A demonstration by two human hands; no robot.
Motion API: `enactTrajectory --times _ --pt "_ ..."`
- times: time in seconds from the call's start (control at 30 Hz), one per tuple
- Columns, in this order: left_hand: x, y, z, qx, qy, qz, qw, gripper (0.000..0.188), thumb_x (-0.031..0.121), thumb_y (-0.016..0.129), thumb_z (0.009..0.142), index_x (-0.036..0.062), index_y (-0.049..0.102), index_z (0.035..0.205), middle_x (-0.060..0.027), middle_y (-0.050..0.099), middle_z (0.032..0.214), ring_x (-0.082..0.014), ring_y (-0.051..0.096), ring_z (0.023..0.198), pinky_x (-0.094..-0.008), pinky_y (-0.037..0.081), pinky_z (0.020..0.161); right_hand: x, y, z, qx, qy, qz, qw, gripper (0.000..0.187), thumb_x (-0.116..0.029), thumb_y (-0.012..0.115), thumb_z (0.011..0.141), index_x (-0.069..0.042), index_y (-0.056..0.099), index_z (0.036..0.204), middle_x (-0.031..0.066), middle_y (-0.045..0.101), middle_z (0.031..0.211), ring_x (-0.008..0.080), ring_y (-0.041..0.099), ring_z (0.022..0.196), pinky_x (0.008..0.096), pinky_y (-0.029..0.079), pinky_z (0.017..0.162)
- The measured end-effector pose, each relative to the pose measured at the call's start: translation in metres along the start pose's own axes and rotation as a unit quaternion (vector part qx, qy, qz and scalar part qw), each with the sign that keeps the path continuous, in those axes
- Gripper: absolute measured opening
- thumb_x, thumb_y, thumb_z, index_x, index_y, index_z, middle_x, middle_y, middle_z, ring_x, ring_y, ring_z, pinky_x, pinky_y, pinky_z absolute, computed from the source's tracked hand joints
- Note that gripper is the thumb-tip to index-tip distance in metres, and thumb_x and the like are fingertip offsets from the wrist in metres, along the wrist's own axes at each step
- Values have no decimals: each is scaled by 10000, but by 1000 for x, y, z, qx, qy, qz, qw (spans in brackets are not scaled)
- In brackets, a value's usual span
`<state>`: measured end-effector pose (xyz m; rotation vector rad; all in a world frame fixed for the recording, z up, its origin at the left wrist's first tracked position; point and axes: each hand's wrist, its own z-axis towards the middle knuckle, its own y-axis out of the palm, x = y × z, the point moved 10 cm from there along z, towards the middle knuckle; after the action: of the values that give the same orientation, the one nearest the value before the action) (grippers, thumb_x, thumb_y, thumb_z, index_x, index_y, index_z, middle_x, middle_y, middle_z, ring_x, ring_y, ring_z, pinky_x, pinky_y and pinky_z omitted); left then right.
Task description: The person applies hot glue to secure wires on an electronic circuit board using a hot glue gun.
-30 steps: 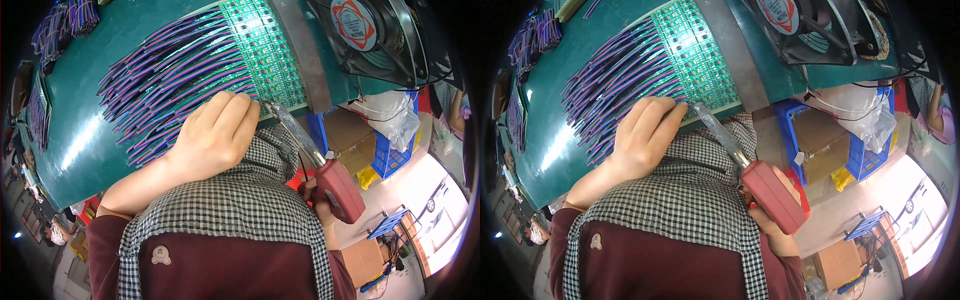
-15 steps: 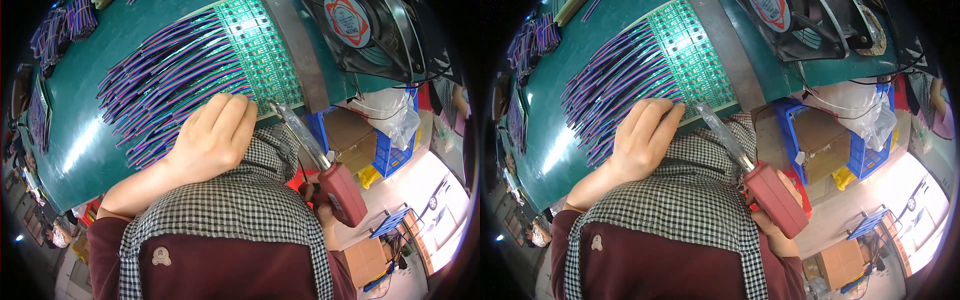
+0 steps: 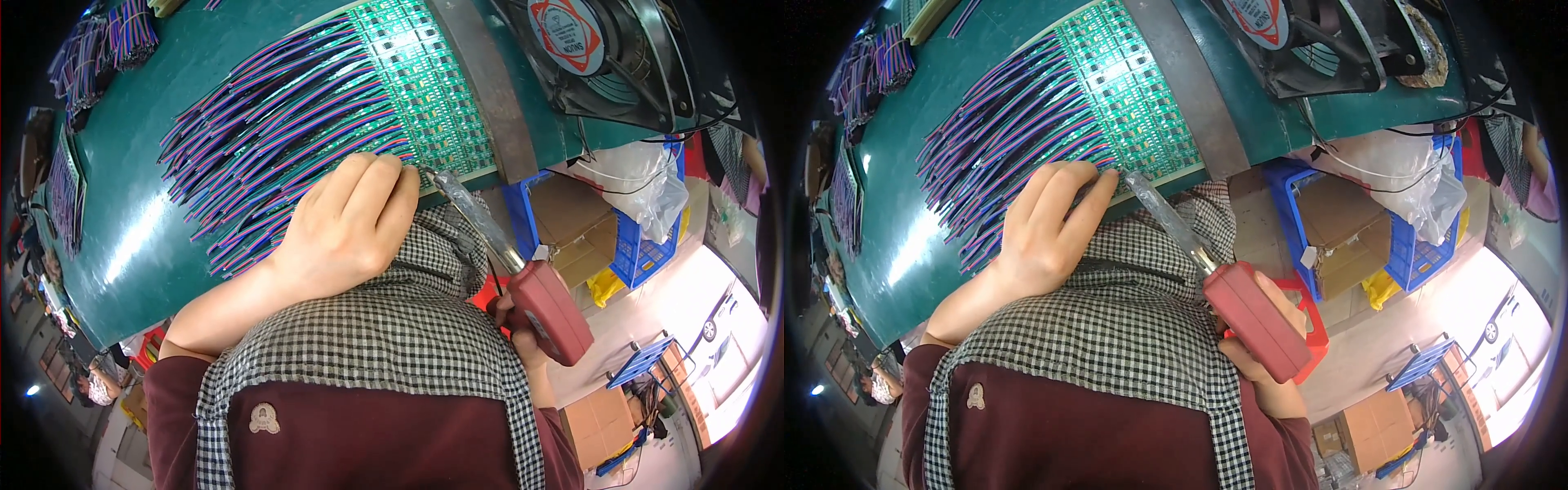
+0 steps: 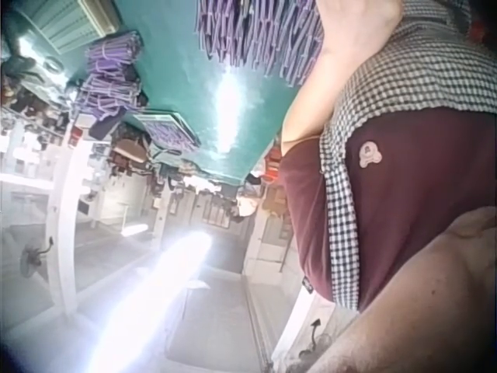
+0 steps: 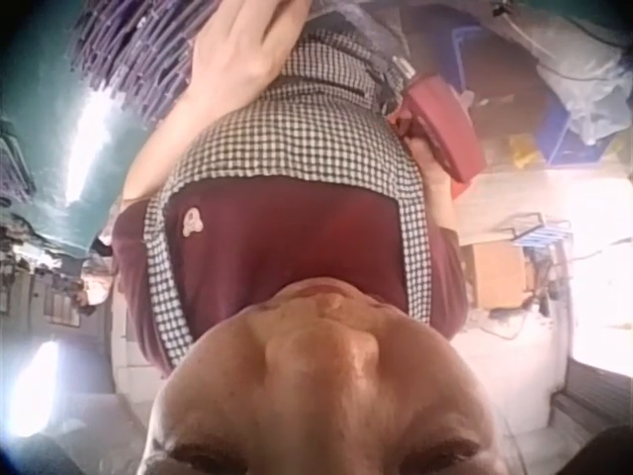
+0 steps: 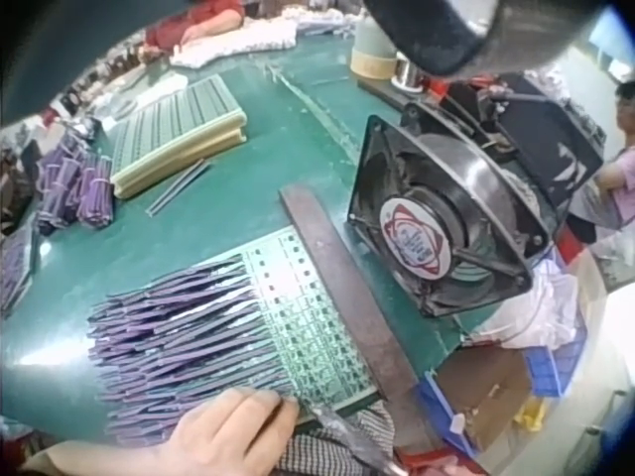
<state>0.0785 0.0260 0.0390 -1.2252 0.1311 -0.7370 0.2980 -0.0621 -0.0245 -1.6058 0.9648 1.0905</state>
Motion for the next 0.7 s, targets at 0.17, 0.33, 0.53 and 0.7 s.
enactTrajectory --times 0.17,0.33,0.53,0.7 --pt "1 0 1 -2 -2 1 1000 333 10 639 632 -74 649 954 -140 566 892 -247 589 744 -324 518 625 -3 -3 2 11 -20 -49 999 705 -118 765 641 20 506 1283 93 704 843 205 686 706 302 531 645" --pt "1 0 1 1 -1 5 1000 338 7 645 629 -73 648 957 -138 567 894 -245 589 745 -321 515 622 2 -6 -10 27 2 -56 998 685 -107 719 644 41 499 1276 90 699 832 226 689 729 332 534 664" --pt "2 1 0 0 0 5 1000 342 0 646 628 -77 644 961 -139 568 896 -244 589 746 -321 514 619 1 -7 -11 40 -2 -85 996 701 -82 731 651 40 478 1294 97 696 839 223 692 747 337 537 660" --pt "2 -1 0 8 3 6 1000 341 -3 642 628 -84 642 960 -142 570 897 -247 591 748 -323 514 620 18 -6 -20 11 1 -109 994 648 -165 746 712 35 507 1280 107 703 877 210 696 758 295 536 677"
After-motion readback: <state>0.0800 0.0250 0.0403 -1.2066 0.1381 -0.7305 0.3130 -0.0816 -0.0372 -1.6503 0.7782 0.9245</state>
